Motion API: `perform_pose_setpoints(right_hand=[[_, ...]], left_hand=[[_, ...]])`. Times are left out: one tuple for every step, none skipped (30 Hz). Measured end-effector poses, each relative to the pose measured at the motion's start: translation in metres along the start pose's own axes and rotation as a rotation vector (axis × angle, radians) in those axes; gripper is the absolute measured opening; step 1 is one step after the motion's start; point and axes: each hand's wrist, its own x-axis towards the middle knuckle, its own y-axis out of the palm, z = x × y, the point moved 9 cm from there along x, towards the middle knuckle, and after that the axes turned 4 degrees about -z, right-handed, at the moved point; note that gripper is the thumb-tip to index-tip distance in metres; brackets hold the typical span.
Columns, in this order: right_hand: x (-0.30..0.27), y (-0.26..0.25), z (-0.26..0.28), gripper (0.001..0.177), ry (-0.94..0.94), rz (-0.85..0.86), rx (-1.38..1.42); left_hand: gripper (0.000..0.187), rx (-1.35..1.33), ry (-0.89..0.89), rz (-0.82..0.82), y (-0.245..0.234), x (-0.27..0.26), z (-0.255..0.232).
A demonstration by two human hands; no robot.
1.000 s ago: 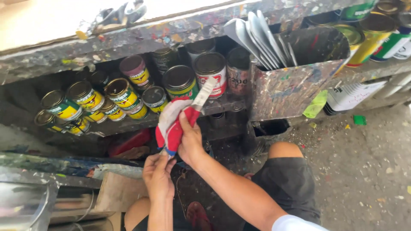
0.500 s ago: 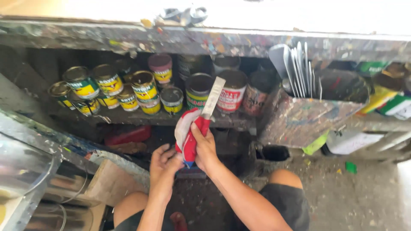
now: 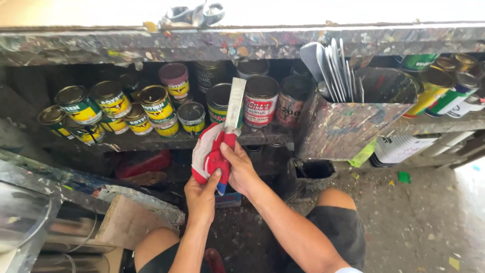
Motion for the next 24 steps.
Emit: perform_pose_setpoints(right_hand=[[0.001, -0.002, -0.002, 0.032, 0.001, -0.005, 0.0], [0.002, -0.005, 0.002, 0.027, -0.065, -0.024, -0.069], [0.003, -0.008, 0.006, 0.024, -0.131, -0.044, -0.138], [0.01, -0.015, 0.003, 0.024, -0.131, -0.049, -0.134], [0.016, -0.032, 0.002, 0.025, -0.149, -0.188, -0.219], [0.021, -0.048, 0.0, 0.027, -0.163, -0.325, -0.303], [0.016, -0.042, 0.004, 0.027, -0.159, -0.327, -0.299], [0.013, -0.036, 0.01, 0.029, -0.161, -0.342, -0.323], [0.01, -0.03, 0.017, 0.03, -0.162, -0.357, -0.347], [0.014, -0.038, 0.018, 0.03, -0.165, -0.359, -0.341], [0.019, -0.045, 0.02, 0.027, -0.184, -0.348, -0.319], [0.021, -0.054, 0.02, 0.023, -0.199, -0.344, -0.293], [0.025, -0.062, 0.016, 0.023, -0.2, -0.354, -0.285], [0.027, -0.068, 0.006, 0.024, -0.159, -0.33, -0.213], [0.029, -0.074, -0.005, 0.024, -0.119, -0.306, -0.14], [0.024, -0.07, -0.005, 0.024, -0.114, -0.306, -0.14], [0.02, -0.065, -0.008, 0.024, -0.09, -0.292, -0.101], [0.016, -0.059, -0.009, 0.024, -0.068, -0.274, -0.062], [0.013, -0.054, -0.007, 0.024, -0.064, -0.27, -0.062], [0.01, -0.047, -0.004, 0.024, -0.071, -0.247, -0.132], [0.006, -0.041, -0.001, 0.025, -0.077, -0.224, -0.202], [0.006, -0.046, -0.005, 0.025, -0.074, -0.225, -0.202], [0.005, -0.05, -0.008, 0.02, -0.091, -0.233, -0.295], [0.005, -0.055, -0.01, 0.016, -0.111, -0.243, -0.384]], left_hand=[[0.041, 0.001, -0.005, 0.001, -0.001, 0.0, 0.007], [0.032, 0.086, 0.01, -0.015, -0.003, 0.0, 0.013], [0.024, 0.172, 0.025, -0.031, -0.004, 0.001, 0.019], [0.024, 0.176, 0.021, -0.028, -0.005, 0.005, 0.026], [0.017, 0.316, 0.085, -0.024, -0.005, 0.009, 0.028], [0.017, 0.456, 0.15, -0.023, -0.005, 0.013, 0.03], [0.017, 0.462, 0.148, -0.023, -0.01, 0.017, 0.03], [0.02, 0.589, 0.137, 0.024, -0.009, 0.022, 0.032], [0.023, 0.716, 0.124, 0.072, -0.008, 0.027, 0.036], [0.023, 0.72, 0.126, 0.077, -0.01, 0.026, 0.027], [0.021, 0.551, 0.135, 0.043, -0.014, 0.027, 0.016], [0.025, 0.386, 0.135, 0.012, -0.02, 0.025, 0.006], [0.025, 0.395, 0.131, 0.02, -0.01, 0.022, -0.01], [0.034, 0.034, -0.044, 0.08, 0.001, 0.015, -0.013], [0.048, -0.329, -0.218, 0.134, 0.015, 0.007, -0.018], [0.048, -0.327, -0.219, 0.129, 0.018, 0.005, -0.014], [0.054, -0.401, -0.264, 0.153, 0.025, 0.001, -0.009], [0.061, -0.475, -0.306, 0.177, 0.032, -0.001, -0.005], [0.061, -0.475, -0.303, 0.173, 0.028, -0.001, 0.007], [0.068, -0.285, -0.165, 0.277, 0.03, 0.0, 0.009], [0.075, -0.094, -0.026, 0.377, 0.034, -0.002, 0.012], [0.075, -0.093, -0.028, 0.375, 0.035, -0.01, 0.003], [0.074, 0.145, 0.056, 0.425, 0.041, -0.021, -0.007], [0.073, 0.388, 0.139, 0.477, 0.048, -0.03, -0.017]])
